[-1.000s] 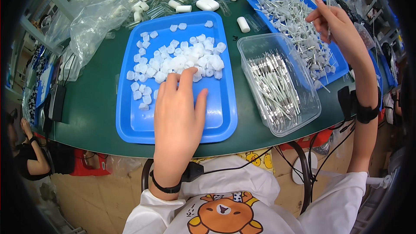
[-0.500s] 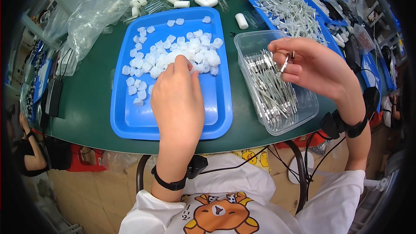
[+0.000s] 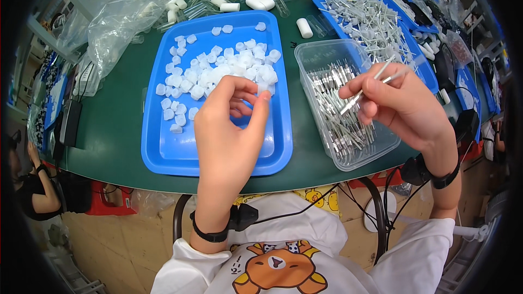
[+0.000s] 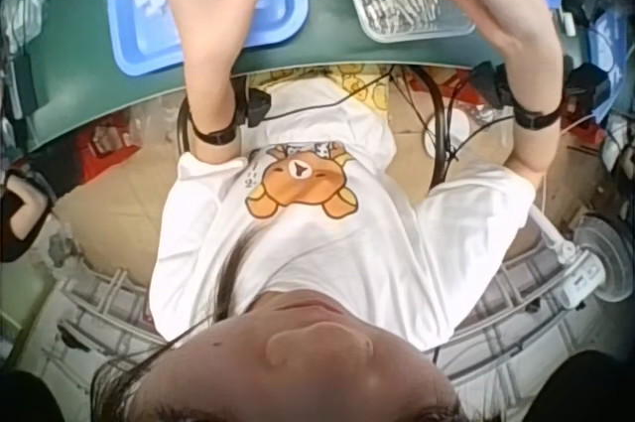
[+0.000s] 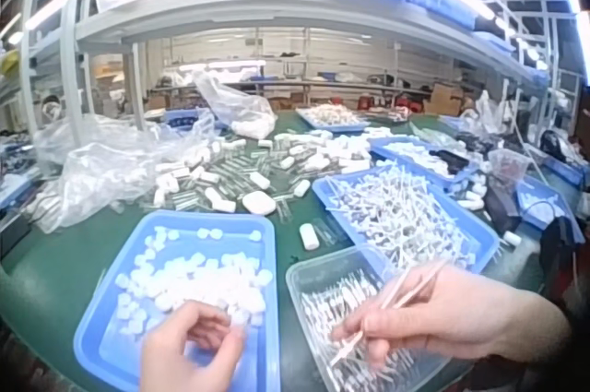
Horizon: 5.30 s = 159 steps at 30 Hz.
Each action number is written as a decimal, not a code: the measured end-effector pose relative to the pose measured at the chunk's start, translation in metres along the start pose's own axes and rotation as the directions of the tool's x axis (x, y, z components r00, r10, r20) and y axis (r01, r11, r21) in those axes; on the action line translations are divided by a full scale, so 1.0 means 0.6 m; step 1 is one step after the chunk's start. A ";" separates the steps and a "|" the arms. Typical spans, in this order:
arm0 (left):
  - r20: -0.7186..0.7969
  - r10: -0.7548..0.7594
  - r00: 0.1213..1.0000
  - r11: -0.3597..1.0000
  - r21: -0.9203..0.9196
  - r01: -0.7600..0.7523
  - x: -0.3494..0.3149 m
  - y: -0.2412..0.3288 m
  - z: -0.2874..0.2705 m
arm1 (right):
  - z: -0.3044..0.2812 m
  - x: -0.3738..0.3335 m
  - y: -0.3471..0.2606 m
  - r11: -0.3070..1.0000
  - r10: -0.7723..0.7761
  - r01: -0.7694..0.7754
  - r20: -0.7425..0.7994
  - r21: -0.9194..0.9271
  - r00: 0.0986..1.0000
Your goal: Assembling small white plastic components and tubes at a workbench.
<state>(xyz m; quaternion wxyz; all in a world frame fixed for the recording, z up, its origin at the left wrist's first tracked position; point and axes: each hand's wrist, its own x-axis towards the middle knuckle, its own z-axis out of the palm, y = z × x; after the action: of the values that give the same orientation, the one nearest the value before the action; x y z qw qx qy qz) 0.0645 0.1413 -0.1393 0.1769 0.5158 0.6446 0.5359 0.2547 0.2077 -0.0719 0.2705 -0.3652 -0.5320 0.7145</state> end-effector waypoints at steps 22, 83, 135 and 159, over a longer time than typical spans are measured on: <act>0.609 0.269 0.746 -0.041 -0.767 0.641 -0.059 0.012 0.002 | 0.023 -0.051 0.026 0.597 -0.664 0.627 0.129 -0.500 0.736; 0.627 0.147 0.765 0.225 -0.774 0.592 -0.082 0.033 0.000 | 0.052 -0.103 0.041 0.378 -0.522 0.658 0.438 -0.651 0.732; 0.755 -0.017 0.656 0.350 -0.610 0.711 -0.078 0.049 -0.005 | 0.055 -0.087 0.060 0.328 -0.655 0.659 0.339 -0.677 0.675; 0.341 0.273 0.900 0.746 -0.665 0.025 -0.078 0.061 0.006 | 0.073 -0.089 0.041 0.984 0.136 -0.085 -0.346 0.158 0.928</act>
<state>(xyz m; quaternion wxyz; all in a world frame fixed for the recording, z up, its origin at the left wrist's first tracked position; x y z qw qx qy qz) 0.1034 0.0995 -0.1240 0.4422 0.5657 0.3261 0.6148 0.2507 0.1343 -0.0758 0.3464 -0.4978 -0.4014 0.6863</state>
